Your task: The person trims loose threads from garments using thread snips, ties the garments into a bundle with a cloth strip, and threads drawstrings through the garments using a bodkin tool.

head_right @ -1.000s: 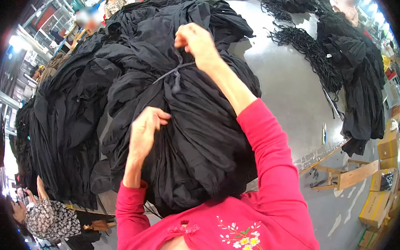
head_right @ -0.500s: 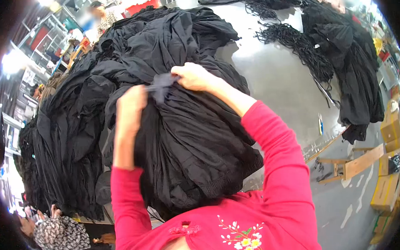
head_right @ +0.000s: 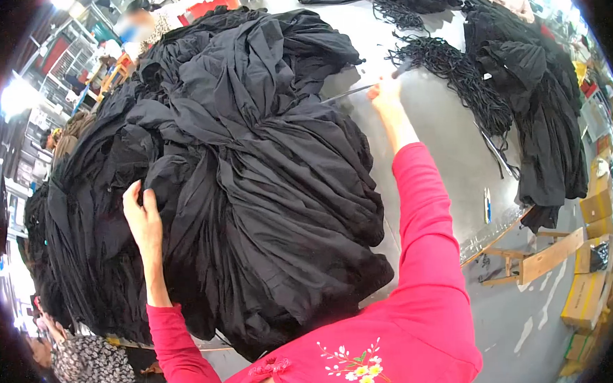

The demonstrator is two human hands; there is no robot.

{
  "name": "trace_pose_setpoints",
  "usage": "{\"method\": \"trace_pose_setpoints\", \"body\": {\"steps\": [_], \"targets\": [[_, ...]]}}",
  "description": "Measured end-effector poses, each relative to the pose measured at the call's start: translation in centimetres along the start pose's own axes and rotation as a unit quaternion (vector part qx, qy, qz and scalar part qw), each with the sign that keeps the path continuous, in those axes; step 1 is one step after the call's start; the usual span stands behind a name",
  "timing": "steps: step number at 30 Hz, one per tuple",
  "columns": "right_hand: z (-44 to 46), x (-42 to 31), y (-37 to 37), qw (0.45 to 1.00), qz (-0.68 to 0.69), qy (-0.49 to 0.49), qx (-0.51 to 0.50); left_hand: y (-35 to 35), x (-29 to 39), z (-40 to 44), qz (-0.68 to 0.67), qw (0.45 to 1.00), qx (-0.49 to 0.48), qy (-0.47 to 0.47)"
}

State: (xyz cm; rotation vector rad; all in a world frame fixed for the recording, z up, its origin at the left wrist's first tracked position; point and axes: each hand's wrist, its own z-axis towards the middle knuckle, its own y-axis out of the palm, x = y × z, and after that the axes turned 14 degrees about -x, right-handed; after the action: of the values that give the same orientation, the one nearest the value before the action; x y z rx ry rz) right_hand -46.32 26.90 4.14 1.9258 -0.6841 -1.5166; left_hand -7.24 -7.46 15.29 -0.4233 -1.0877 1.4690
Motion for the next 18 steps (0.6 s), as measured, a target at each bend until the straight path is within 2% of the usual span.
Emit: {"method": "trace_pose_setpoints", "body": {"steps": [2, 3, 5, 6, 7, 8, 10, 12, 13, 15, 16, 18], "targets": [[0.7, -2.3, -1.4, 0.999, -0.014, -0.003, -0.030, 1.0, 6.5, 1.1, -0.021, 0.997, -0.043, 0.066], [0.8, -2.8, -1.5, 0.996, -0.002, 0.009, -0.093, 2.0, 9.7, 2.2, 0.011, 0.987, -0.051, 0.149], [1.2, -3.4, -1.7, 0.975, -0.026, 0.008, -0.220, 5.5, 15.2, 4.4, -0.033, 0.951, -0.128, 0.280], [1.0, -3.1, -1.7, 0.975, -0.025, 0.012, -0.219, 7.9, 17.5, 5.3, -0.047, 0.934, -0.130, 0.330], [0.6, -2.5, -1.3, 0.978, -0.073, -0.005, -0.197, 10.9, 19.0, 6.3, -0.027, 0.909, -0.173, 0.377], [0.6, -2.2, -1.1, 0.977, -0.118, -0.024, -0.177, 13.5, 20.4, 6.6, 0.067, 0.891, -0.210, 0.398], [2.3, -1.0, -3.1, 0.967, -0.134, 0.006, -0.218, 19.6, 21.1, 6.2, 0.124, 0.915, -0.216, 0.318], [1.2, 0.7, -3.7, 0.961, -0.206, 0.046, -0.180, 19.7, 22.6, 6.9, 0.136, 0.864, -0.394, 0.281], [0.8, 1.5, -4.2, 0.948, -0.247, 0.048, -0.194, 20.1, 22.3, 7.2, 0.119, 0.854, -0.385, 0.328], [0.3, 3.3, -4.5, 0.928, -0.301, 0.074, -0.205, 19.9, 22.2, 7.1, 0.095, 0.822, -0.452, 0.333], [0.1, 4.1, -4.3, 0.909, -0.333, 0.098, -0.230, 19.2, 22.0, 6.4, 0.047, 0.829, -0.427, 0.358], [-0.6, 5.8, -3.4, 0.892, -0.378, 0.081, -0.236, 16.9, 21.2, 5.5, -0.014, 0.800, -0.464, 0.380]]}}
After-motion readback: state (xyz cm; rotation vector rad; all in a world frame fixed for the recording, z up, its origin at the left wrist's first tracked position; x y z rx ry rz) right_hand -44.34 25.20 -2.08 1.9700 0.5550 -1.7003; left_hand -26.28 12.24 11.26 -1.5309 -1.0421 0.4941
